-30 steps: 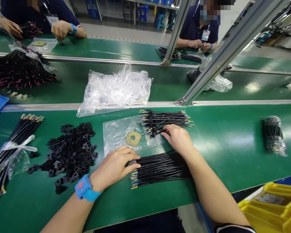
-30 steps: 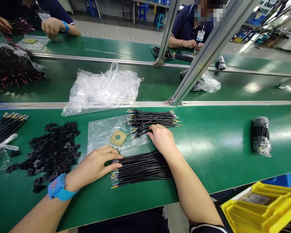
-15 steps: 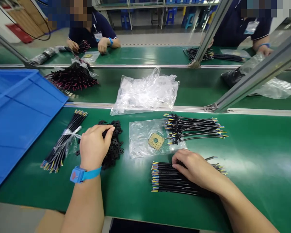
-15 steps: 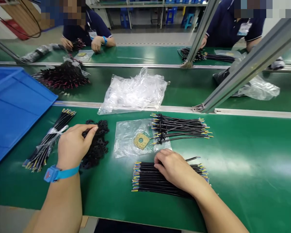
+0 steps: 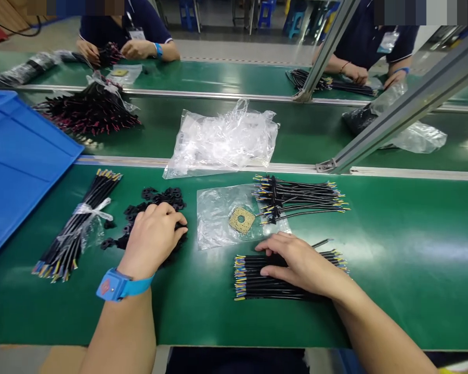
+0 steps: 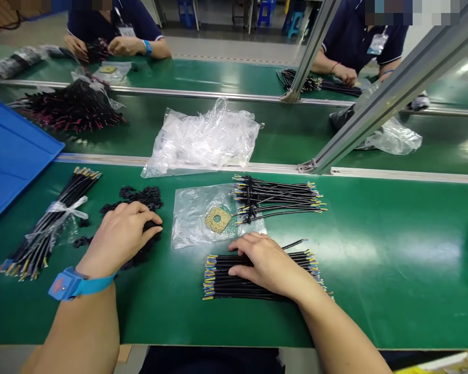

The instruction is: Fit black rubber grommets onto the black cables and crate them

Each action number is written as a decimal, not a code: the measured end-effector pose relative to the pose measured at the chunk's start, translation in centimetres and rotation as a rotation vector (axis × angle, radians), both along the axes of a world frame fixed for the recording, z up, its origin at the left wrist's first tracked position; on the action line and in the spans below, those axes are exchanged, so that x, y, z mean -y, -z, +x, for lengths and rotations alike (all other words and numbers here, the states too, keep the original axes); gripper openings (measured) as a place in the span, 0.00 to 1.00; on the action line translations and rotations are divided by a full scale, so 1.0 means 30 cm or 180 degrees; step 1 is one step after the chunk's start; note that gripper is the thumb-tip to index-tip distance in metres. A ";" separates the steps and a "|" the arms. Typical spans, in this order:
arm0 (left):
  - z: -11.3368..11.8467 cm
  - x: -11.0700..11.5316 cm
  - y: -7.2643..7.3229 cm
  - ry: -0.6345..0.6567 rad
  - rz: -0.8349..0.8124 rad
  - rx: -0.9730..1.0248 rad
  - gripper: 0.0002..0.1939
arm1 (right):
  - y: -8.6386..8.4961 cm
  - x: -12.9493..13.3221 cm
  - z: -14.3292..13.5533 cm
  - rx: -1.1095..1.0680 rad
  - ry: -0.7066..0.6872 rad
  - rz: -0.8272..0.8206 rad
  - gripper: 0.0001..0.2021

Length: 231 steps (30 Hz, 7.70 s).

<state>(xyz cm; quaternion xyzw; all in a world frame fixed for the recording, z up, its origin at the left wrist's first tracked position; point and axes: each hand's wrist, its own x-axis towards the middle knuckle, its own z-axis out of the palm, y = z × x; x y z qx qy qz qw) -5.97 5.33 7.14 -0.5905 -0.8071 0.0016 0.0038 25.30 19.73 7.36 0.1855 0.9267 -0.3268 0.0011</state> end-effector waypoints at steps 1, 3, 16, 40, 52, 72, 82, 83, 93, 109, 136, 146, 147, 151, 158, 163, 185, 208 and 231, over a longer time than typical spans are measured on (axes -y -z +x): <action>0.001 -0.004 -0.003 0.0017 0.0037 0.0023 0.09 | -0.001 0.002 0.000 -0.0025 -0.0047 0.0033 0.14; 0.003 -0.003 -0.012 0.0017 0.0126 0.0046 0.10 | 0.001 0.007 -0.002 -0.0054 -0.0134 0.0176 0.09; -0.022 0.034 -0.013 -0.0117 0.0349 0.0350 0.17 | 0.007 0.034 -0.016 -0.0084 -0.0176 0.0406 0.04; 0.070 -0.005 -0.029 0.0385 0.0287 0.1399 0.26 | 0.031 0.057 -0.022 -0.0164 -0.0164 0.0290 0.06; 0.136 -0.059 0.006 0.0516 0.0462 0.0539 0.14 | 0.074 0.030 -0.053 -0.0971 0.0662 0.0895 0.09; 0.165 -0.062 -0.035 -0.0516 0.1507 0.3366 0.13 | 0.098 0.008 -0.054 -0.1091 0.0488 0.2064 0.18; 0.257 -0.106 -0.016 -0.1044 0.1084 0.6075 0.21 | 0.019 0.068 -0.045 -0.2280 0.0588 0.1749 0.17; 0.259 -0.107 -0.019 -0.1103 0.1073 0.6124 0.21 | 0.022 0.069 -0.044 -0.2286 0.0560 0.1779 0.17; 0.263 -0.104 -0.010 -0.1297 0.1409 0.5745 0.21 | -0.005 0.076 -0.024 -0.2123 0.0022 0.2317 0.16; 0.253 -0.075 -0.017 0.0028 0.1329 0.4076 0.09 | 0.003 0.077 -0.032 -0.2107 0.0516 0.1852 0.16; 0.271 -0.079 -0.027 0.0126 0.1892 0.4113 0.09 | -0.052 0.102 -0.010 -0.1815 0.0493 0.1879 0.11; 0.290 -0.072 -0.013 0.0290 0.1354 0.3896 0.08 | -0.036 0.092 0.011 -0.2147 0.0223 0.1821 0.16; 0.294 -0.071 -0.010 0.0241 0.1368 0.3988 0.09 | -0.031 0.094 0.010 -0.2168 0.0219 0.1801 0.16; 0.304 -0.065 -0.005 0.0404 0.1649 0.4034 0.08 | -0.018 0.105 -0.012 -0.2268 0.0447 0.1641 0.11; 0.320 -0.065 -0.025 0.0991 0.1894 0.3632 0.08 | -0.030 0.116 -0.053 -0.2214 0.0775 0.0610 0.08; 0.336 -0.070 -0.023 0.1113 0.1865 0.3529 0.06 | -0.016 0.120 -0.061 -0.2095 0.0853 -0.0098 0.10; 0.121 -0.056 -0.010 0.0287 0.1300 0.0879 0.13 | 0.034 -0.155 0.027 -0.1554 0.1092 0.1995 0.09; 0.196 -0.081 0.026 -0.0084 0.1529 0.2152 0.08 | 0.093 0.004 -0.025 -0.0657 0.0318 0.0976 0.06; 0.186 -0.094 0.002 -0.0816 0.1296 0.4831 0.22 | 0.099 0.013 -0.051 0.0103 0.0179 0.2093 0.20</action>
